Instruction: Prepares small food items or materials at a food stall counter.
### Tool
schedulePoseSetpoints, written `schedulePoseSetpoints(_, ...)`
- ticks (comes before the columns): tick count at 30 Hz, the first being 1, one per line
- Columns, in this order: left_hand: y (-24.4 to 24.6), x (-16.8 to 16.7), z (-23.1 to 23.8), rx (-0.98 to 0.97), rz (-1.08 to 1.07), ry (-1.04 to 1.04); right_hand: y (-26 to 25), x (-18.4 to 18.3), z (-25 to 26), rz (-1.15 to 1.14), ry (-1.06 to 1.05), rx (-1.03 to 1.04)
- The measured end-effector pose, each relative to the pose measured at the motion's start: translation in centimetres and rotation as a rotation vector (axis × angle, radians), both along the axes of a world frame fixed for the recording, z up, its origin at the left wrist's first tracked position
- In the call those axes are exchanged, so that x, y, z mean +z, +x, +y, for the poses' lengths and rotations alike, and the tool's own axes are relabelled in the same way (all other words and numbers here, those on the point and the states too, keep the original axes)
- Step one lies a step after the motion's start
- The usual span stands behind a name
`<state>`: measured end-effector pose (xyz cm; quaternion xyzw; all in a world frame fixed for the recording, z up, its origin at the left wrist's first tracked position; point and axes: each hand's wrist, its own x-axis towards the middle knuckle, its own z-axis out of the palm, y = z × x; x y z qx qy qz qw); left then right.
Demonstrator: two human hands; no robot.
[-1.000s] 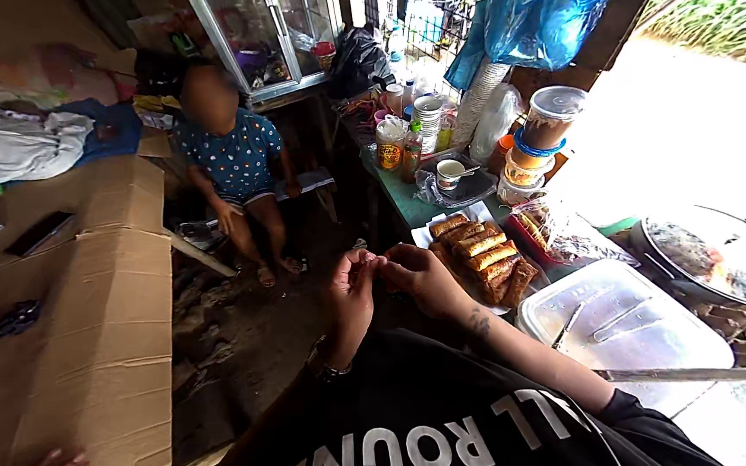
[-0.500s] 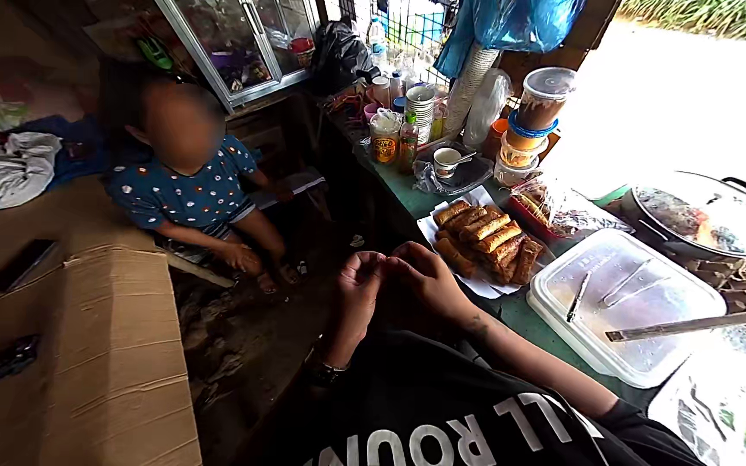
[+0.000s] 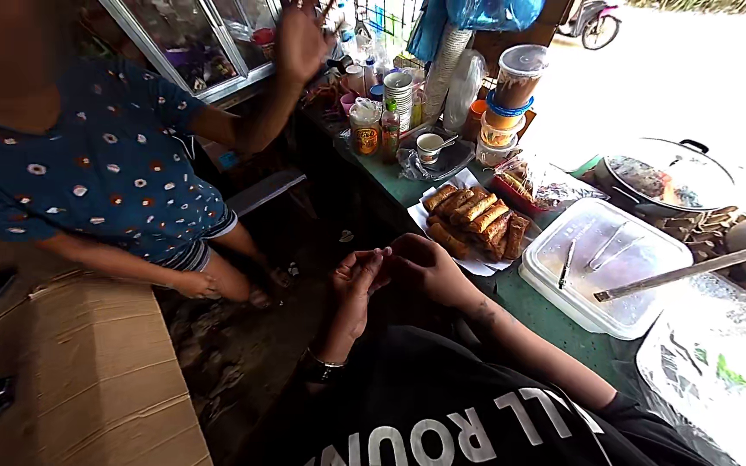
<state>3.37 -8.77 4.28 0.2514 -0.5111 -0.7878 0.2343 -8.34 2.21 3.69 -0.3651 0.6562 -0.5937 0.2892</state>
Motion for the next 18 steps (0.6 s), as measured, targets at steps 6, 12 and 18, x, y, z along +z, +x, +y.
schedulePoseSetpoints(6,0.2,-1.3,-1.1,-0.171,-0.003,-0.334,0.0,-0.5,1.2,0.336,-0.002,-0.034)
schedulePoseSetpoints(12,0.7,-1.1,-1.8,-0.32,0.007,-0.348,0.3,0.3,2.0,0.279,0.011,-0.029)
schedulePoseSetpoints(18,0.7,-1.9,0.0,-0.181,0.018,-0.4,3.0,-0.2,2.0,-0.077,-0.046,-0.131)
